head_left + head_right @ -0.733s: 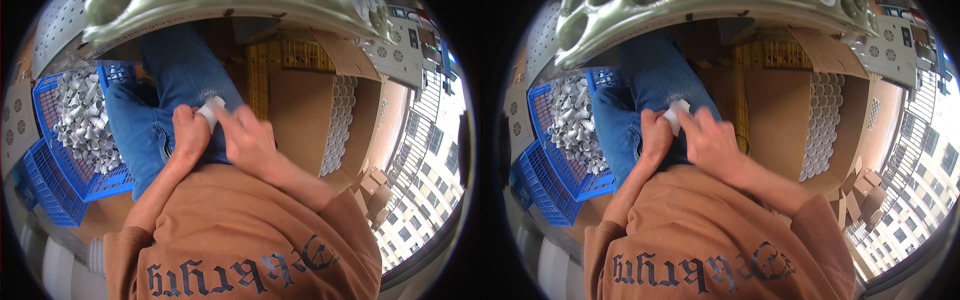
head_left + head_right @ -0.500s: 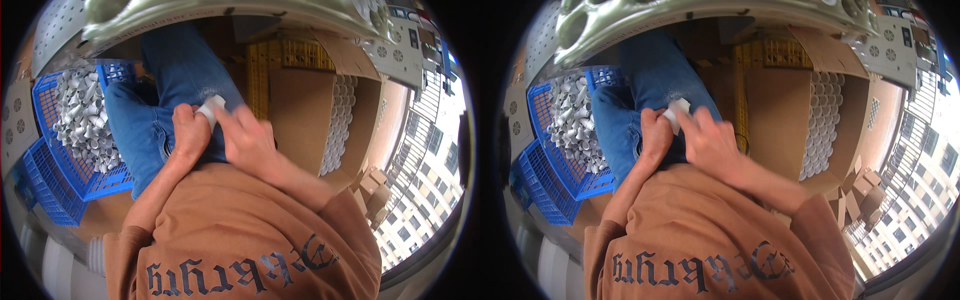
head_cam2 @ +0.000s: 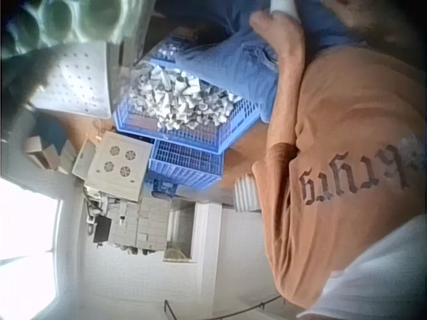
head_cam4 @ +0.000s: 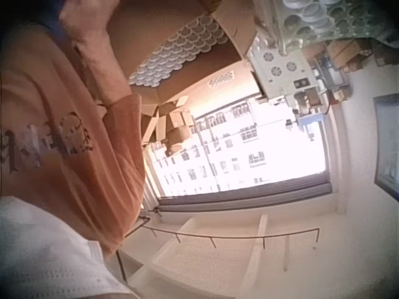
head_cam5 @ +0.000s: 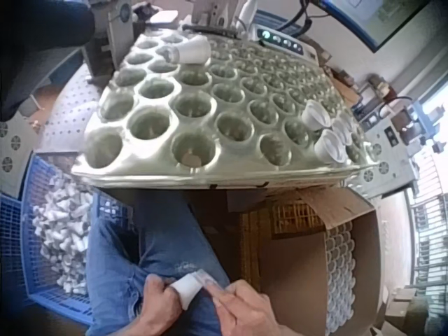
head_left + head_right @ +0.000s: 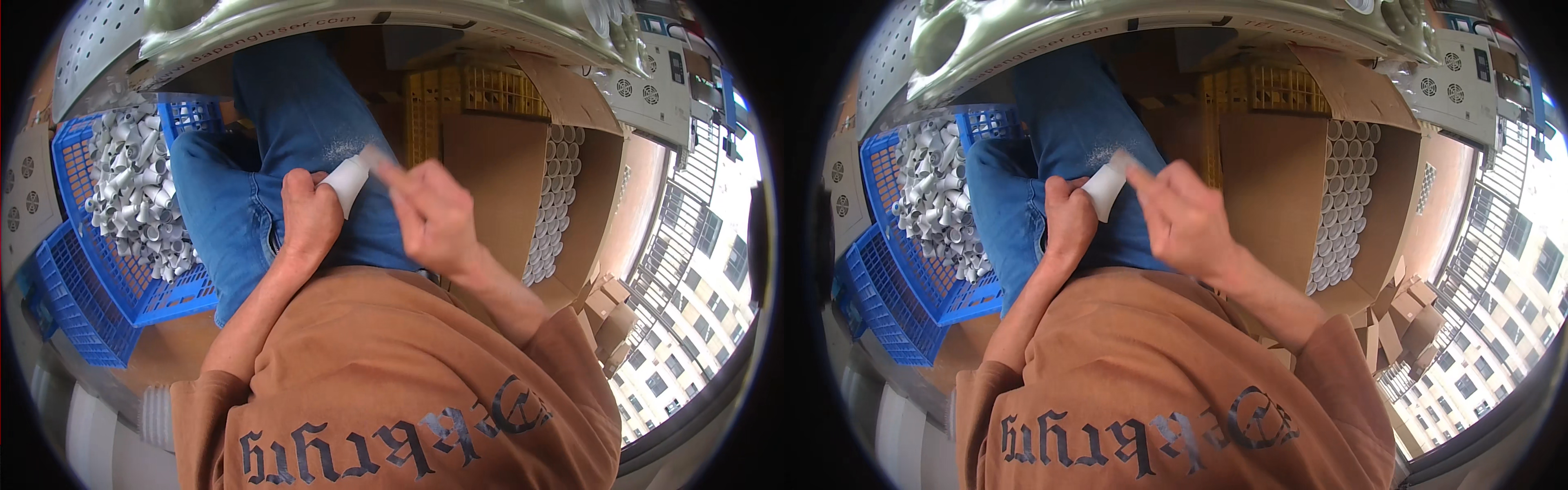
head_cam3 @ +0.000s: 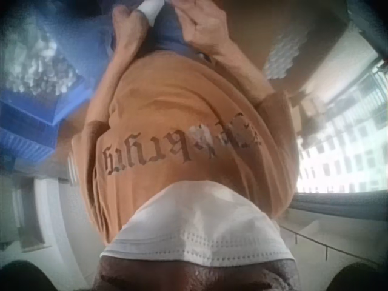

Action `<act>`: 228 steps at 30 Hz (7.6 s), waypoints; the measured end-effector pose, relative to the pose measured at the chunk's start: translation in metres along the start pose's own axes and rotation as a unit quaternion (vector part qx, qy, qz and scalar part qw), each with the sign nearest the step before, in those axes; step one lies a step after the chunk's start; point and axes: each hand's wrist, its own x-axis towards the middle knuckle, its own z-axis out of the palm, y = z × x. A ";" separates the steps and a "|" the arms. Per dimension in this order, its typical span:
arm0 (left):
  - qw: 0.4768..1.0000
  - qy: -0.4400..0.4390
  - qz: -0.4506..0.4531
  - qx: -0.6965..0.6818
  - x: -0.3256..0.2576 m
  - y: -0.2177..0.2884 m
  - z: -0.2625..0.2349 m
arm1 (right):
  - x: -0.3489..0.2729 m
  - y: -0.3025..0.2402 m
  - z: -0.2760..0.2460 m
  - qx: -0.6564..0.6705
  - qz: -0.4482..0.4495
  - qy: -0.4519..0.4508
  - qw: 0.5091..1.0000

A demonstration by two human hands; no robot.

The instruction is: Manually polishing or sanding a small white plastic component using a flat abrasive tool.

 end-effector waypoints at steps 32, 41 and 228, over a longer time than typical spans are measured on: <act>0.992 0.049 -0.082 -0.078 0.016 -0.023 0.000 | -0.016 -0.004 0.029 -0.029 0.054 -0.065 0.996; 0.994 0.030 -0.051 -0.090 0.019 -0.031 0.002 | -0.014 -0.005 0.029 -0.063 0.070 -0.033 0.995; 0.819 0.363 0.328 -0.299 0.149 0.126 -0.394 | 0.566 -0.220 -0.043 -0.017 -0.168 -0.168 0.971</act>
